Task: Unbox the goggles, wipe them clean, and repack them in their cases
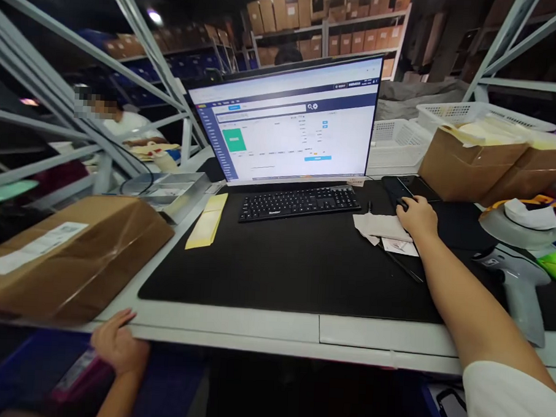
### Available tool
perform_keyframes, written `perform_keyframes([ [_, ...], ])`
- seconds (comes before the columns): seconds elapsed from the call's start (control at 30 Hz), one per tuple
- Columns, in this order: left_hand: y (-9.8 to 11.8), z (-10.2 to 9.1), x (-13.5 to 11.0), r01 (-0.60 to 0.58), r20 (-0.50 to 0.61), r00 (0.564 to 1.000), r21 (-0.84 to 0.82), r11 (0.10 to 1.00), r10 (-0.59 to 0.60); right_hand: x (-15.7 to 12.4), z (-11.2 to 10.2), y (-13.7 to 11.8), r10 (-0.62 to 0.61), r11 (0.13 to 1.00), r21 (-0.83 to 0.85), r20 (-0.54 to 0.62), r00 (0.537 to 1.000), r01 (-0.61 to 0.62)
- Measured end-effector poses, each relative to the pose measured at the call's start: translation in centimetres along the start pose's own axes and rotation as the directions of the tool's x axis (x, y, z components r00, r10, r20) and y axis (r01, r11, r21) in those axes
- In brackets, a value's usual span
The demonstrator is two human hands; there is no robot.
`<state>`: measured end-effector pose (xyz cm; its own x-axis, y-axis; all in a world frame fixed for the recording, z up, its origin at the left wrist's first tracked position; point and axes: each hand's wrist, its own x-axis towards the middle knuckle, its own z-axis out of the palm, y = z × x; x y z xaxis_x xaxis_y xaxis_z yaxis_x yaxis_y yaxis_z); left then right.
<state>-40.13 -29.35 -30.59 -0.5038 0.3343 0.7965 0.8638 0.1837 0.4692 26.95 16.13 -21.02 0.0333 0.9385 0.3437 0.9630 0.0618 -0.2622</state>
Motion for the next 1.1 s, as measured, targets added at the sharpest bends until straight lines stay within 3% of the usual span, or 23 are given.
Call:
perform_keyframes([
  [0.07,1.6,0.1,0.0,-0.024,-0.062,0.998,0.056,0.998,0.028,-0.2,-0.2,-0.1,0.009,1.0,0.013,0.003,1.0,-0.009],
  [0.17,2.9,-0.1,0.2,-0.01,-0.058,0.998,0.084,0.996,0.015,-0.4,-0.3,-0.1,0.029,0.999,0.034,0.003,1.0,-0.029],
  [0.4,4.0,-0.4,-0.4,-0.001,-0.086,0.996,0.087,0.996,0.008,-0.3,-0.1,-0.2,0.114,0.992,0.047,-0.018,0.993,-0.113],
  [0.57,3.1,-0.5,-0.8,-0.011,-0.092,0.996,0.042,0.999,0.015,-0.1,0.3,-0.2,0.151,0.988,0.02,-0.034,0.988,-0.15],
  [0.77,0.7,-1.0,-1.0,-0.101,-0.01,0.995,0.073,0.992,0.102,0.2,0.9,-0.1,0.169,0.986,0.002,-0.046,0.985,-0.169],
  [0.87,1.5,-1.0,-1.1,-0.061,-0.007,0.998,0.015,0.998,0.061,0.1,0.8,0.0,0.164,0.986,0.005,-0.04,0.986,-0.164],
  [0.97,3.3,-1.3,-0.7,0.067,0.017,0.998,-0.006,0.998,-0.067,0.1,0.3,0.0,0.143,0.99,0.013,-0.02,0.989,-0.143],
  [1.03,4.3,-2.3,0.8,0.156,0.051,0.986,0.041,0.987,-0.158,0.1,0.1,0.0,0.145,0.989,0.027,-0.021,0.989,-0.145],
  [1.1,4.8,-4.1,3.9,0.164,0.059,0.983,0.11,0.98,-0.172,0.0,0.0,0.0,0.149,0.988,0.053,-0.05,0.988,-0.147],
])
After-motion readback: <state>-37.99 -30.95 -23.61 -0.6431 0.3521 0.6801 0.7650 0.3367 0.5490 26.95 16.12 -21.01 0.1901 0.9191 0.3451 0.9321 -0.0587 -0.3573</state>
